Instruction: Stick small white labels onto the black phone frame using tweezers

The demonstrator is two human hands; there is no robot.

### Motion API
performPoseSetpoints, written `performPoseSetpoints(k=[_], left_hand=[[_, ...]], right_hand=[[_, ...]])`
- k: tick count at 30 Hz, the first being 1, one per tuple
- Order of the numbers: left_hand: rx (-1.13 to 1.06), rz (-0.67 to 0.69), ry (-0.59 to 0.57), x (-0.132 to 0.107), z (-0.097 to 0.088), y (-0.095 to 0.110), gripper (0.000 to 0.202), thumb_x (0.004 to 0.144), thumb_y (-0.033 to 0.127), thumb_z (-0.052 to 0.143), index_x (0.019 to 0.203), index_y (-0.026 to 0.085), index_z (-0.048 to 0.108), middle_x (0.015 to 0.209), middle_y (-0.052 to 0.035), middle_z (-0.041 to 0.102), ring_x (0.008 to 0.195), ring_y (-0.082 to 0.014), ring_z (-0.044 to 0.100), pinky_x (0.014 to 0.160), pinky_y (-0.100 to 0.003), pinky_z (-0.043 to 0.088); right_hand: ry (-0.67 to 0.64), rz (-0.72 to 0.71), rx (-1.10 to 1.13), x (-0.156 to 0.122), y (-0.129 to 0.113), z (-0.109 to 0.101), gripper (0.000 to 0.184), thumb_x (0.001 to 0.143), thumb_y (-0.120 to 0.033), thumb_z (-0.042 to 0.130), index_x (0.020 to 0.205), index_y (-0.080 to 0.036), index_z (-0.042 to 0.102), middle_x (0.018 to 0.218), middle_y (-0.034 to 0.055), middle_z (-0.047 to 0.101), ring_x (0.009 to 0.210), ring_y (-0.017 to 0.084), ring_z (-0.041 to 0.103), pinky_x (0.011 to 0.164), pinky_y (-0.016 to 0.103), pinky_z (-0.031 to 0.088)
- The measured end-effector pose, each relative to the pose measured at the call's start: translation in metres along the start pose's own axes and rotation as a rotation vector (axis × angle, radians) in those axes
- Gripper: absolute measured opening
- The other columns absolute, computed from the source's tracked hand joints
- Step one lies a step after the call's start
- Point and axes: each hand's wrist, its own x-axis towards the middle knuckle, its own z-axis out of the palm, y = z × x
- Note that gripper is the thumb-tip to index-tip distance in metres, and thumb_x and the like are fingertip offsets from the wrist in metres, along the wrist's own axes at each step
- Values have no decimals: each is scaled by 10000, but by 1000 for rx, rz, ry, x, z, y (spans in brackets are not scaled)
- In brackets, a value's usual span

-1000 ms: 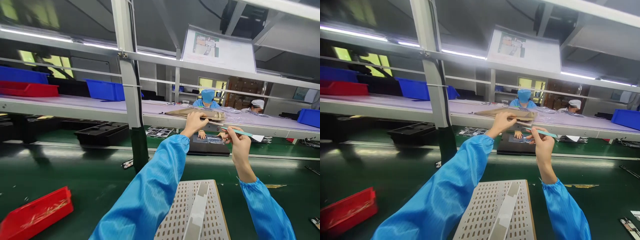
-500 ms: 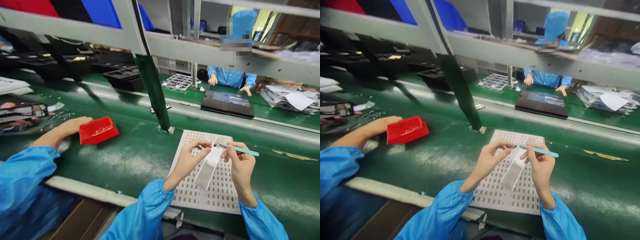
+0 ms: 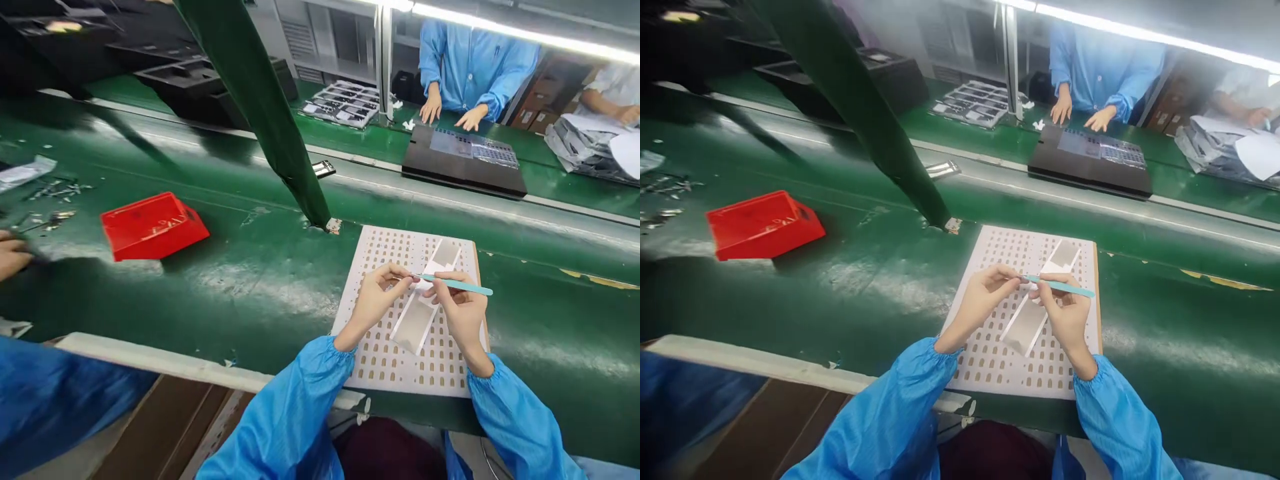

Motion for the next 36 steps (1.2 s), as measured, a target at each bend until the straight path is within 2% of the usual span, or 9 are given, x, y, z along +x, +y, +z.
performPoseSetpoints(k=[5,9,13,17,24,36], left_hand=[[155,92,58,0,-6,-2,106,954,318,710,929,215,715,968,-42,795,965,-219,765,880,-356,611],[314,158,66,0,-10,-4,69,971,263,680,932,228,726,944,-20,767,952,-214,737,893,-363,587],[426,246,27,1,-12,-5,80,988,218,648,987,234,726,993,-27,760,982,-219,727,907,-370,576],[459,317,-26,2,-14,-7,144,1039,237,592,1032,240,736,1057,-58,743,1017,-225,711,896,-375,577],[452,345,-102,3,-15,-10,193,1075,214,545,1065,247,734,1068,-41,753,1039,-215,708,912,-357,558],[502,253,-108,-1,-14,-8,182,1045,240,559,1077,256,737,1077,-38,778,1070,-240,715,942,-390,576]], right_hand=[[2,-60,-86,4,3,-13,189,1003,-390,834,1057,-221,771,827,49,769,699,258,787,570,323,613],[-61,-58,-154,4,6,-17,190,1015,-407,812,1066,-229,772,867,51,772,745,277,792,597,365,621],[-131,-126,-244,3,6,-18,120,1027,-363,782,1075,-253,782,875,41,789,756,264,785,622,373,625],[-212,-150,-322,5,4,-21,149,1034,-410,747,1060,-272,799,920,41,804,809,272,797,627,374,653],[-264,-203,-366,7,6,-22,109,1048,-348,725,1078,-270,795,942,18,811,764,238,792,662,361,666],[-292,-142,-352,7,7,-24,169,1048,-411,705,1084,-274,797,943,28,808,818,268,805,679,388,694]])
